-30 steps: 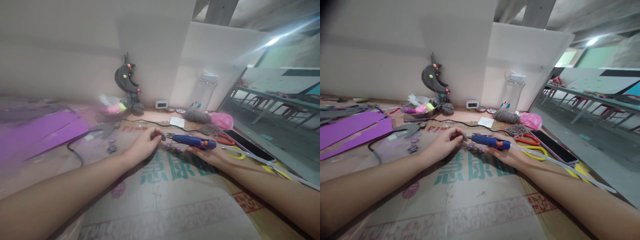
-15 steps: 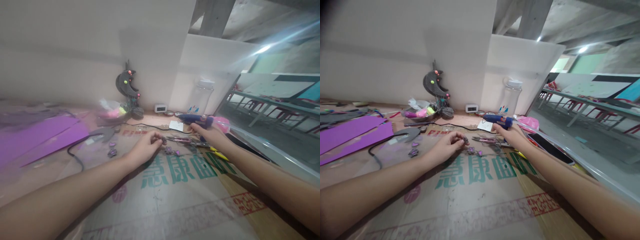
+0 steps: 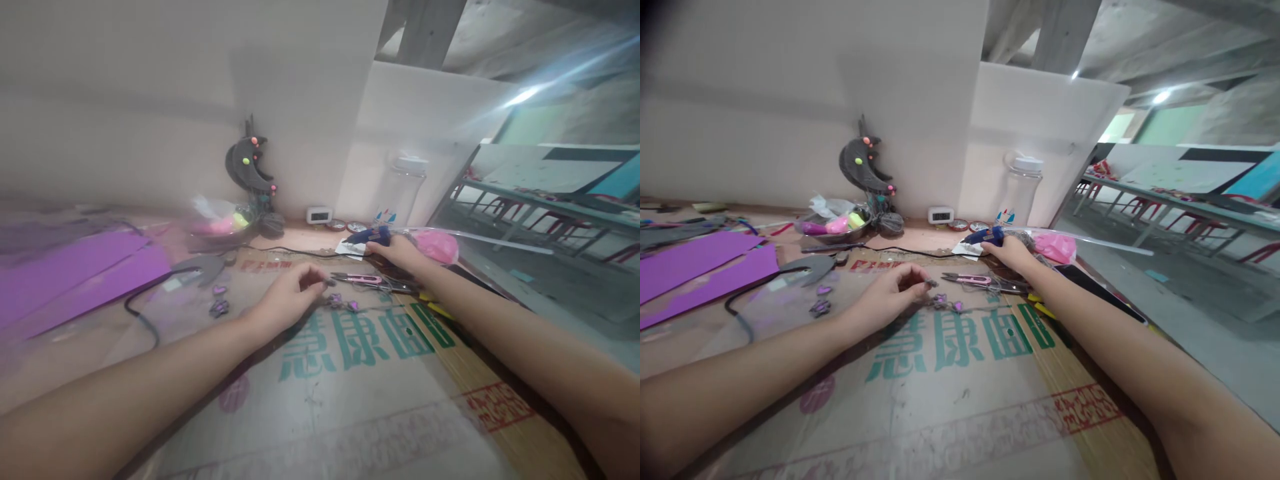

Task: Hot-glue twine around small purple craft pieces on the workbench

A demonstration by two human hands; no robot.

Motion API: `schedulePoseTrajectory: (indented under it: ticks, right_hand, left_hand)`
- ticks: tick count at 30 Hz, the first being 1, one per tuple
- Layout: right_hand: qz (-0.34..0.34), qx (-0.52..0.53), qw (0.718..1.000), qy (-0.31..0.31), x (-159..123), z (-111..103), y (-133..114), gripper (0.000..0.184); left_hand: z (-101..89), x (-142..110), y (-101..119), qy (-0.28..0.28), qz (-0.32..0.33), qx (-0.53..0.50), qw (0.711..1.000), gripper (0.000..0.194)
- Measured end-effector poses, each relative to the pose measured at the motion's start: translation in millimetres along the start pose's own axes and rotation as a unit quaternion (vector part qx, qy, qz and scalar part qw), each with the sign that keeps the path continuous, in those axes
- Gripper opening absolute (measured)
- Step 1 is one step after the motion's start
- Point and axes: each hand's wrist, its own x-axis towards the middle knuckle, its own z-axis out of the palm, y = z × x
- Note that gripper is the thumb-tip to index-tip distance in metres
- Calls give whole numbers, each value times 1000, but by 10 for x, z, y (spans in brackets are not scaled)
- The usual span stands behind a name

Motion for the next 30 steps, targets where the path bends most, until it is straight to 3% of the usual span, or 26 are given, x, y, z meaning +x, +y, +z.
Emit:
schedulePoseTrajectory:
  ticks: [7,11,13,16,21,25,30]
  right_hand:
    - [-60,-72,996,-8,-242,-241,56,44]
    - [-135,-221,966,19,-480,-347,86,40]
    - [-185,-245,951,40,-618,-367,32,36]
    - [-270,-152,950,40,-822,-343,-160,26]
    - [-303,45,950,-51,-1009,-173,-496,23]
    - [-322,88,938,-96,-1032,-27,-520,18]
    - [-345,105,930,-67,-1095,77,-458,7]
  left_hand:
    - [-5,5,-36,-5,5,13,1000,14]
    - [-12,15,-56,4,18,32,999,13]
    - [-13,20,-67,12,22,38,999,13]
    - [-10,20,-78,16,22,28,999,14]
    - [-10,14,-57,18,15,25,999,16]
    - [-12,21,-35,16,21,41,999,14]
    - [-11,25,-32,21,34,74,996,14]
